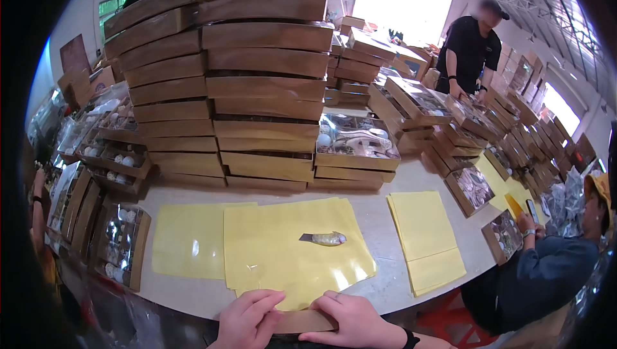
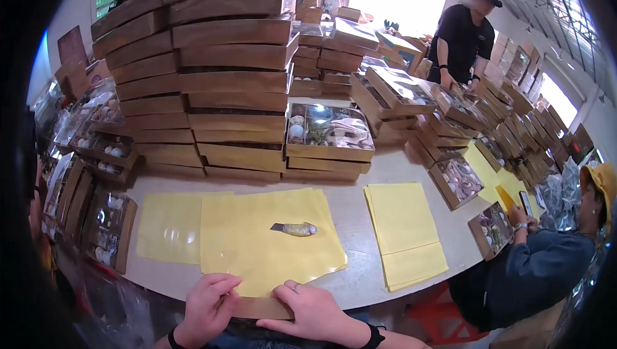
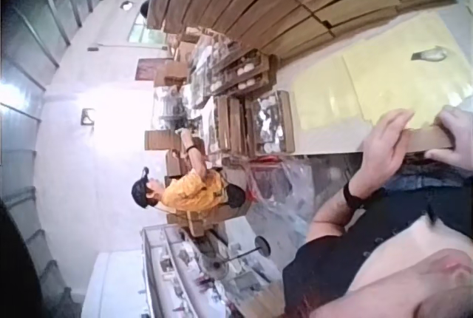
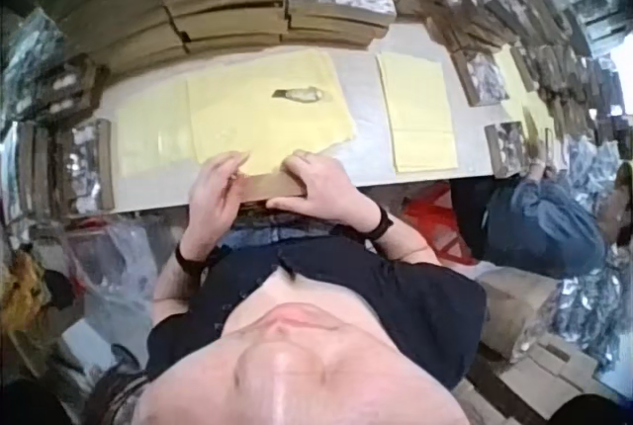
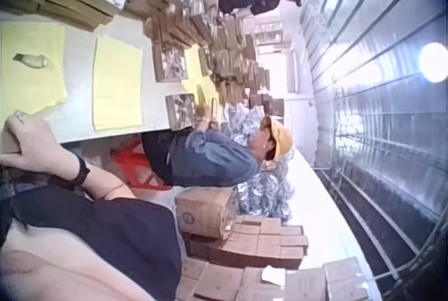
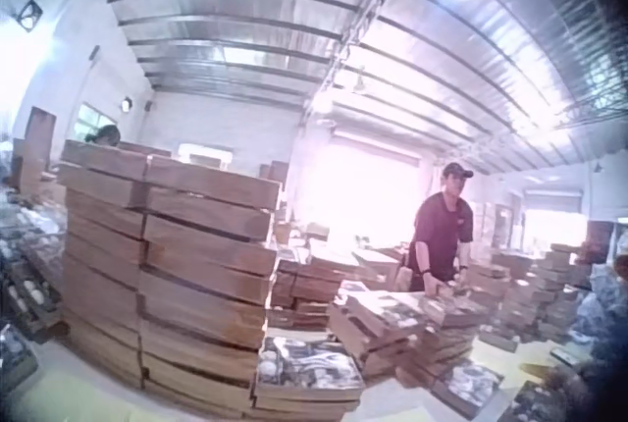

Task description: Sealing small gift boxes with plastic film using a utility knife.

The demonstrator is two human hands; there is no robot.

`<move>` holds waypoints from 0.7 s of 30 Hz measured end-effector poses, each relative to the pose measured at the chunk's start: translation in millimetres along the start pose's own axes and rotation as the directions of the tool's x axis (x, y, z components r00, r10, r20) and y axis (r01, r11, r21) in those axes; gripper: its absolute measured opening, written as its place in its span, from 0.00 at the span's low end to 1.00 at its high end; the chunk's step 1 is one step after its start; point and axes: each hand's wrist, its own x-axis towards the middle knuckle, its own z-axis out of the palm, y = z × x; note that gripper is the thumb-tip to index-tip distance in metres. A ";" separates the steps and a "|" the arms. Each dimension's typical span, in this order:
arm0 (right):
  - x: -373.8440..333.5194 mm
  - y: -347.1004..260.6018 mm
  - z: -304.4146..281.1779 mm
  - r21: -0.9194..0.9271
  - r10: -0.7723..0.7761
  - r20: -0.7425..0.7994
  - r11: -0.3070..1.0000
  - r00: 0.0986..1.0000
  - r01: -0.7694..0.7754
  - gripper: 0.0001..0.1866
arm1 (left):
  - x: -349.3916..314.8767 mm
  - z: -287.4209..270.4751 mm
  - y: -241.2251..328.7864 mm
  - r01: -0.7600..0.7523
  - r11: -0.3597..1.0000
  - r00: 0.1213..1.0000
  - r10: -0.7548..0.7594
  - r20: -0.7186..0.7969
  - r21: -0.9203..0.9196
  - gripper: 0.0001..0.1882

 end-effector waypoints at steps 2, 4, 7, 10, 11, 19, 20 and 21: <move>-1.0 1.6 1.5 0.023 0.019 -0.008 1.000 1.000 -0.018 0.31 | 3.4 -0.3 4.6 0.011 0.998 0.999 -0.013 0.032 0.058 0.16; -1.5 1.7 0.3 0.017 0.018 -0.002 1.000 1.000 -0.018 0.31 | 5.7 0.4 10.0 0.038 0.997 0.999 -0.040 0.036 0.061 0.17; -2.0 2.3 3.0 0.029 -0.003 -0.041 1.000 0.999 0.004 0.30 | 9.3 -5.5 17.3 0.035 0.994 0.998 -0.041 0.055 0.104 0.17; -3.0 4.1 2.3 0.026 -0.016 -0.086 0.999 0.996 0.018 0.29 | 20.9 -14.7 10.2 -0.073 0.981 0.995 0.061 0.075 0.179 0.15; -3.9 5.2 1.3 0.008 -0.018 -0.094 1.000 0.995 0.019 0.29 | 25.2 -15.9 6.2 -0.158 0.962 0.986 0.143 0.080 0.224 0.13; 4.9 5.1 11.3 0.019 -0.033 -0.035 0.999 0.999 0.034 0.28 | 37.8 -40.9 29.9 -0.026 0.999 0.997 0.022 0.079 0.041 0.06; 4.4 4.8 11.5 0.034 -0.056 -0.060 0.998 0.997 0.058 0.29 | 39.1 -44.7 34.9 -0.027 0.999 0.996 0.024 0.081 0.032 0.06; 3.2 7.7 10.8 0.027 -0.032 -0.066 0.999 0.997 0.034 0.29 | 44.8 -46.7 35.1 0.061 0.998 0.984 -0.055 0.169 -0.032 0.06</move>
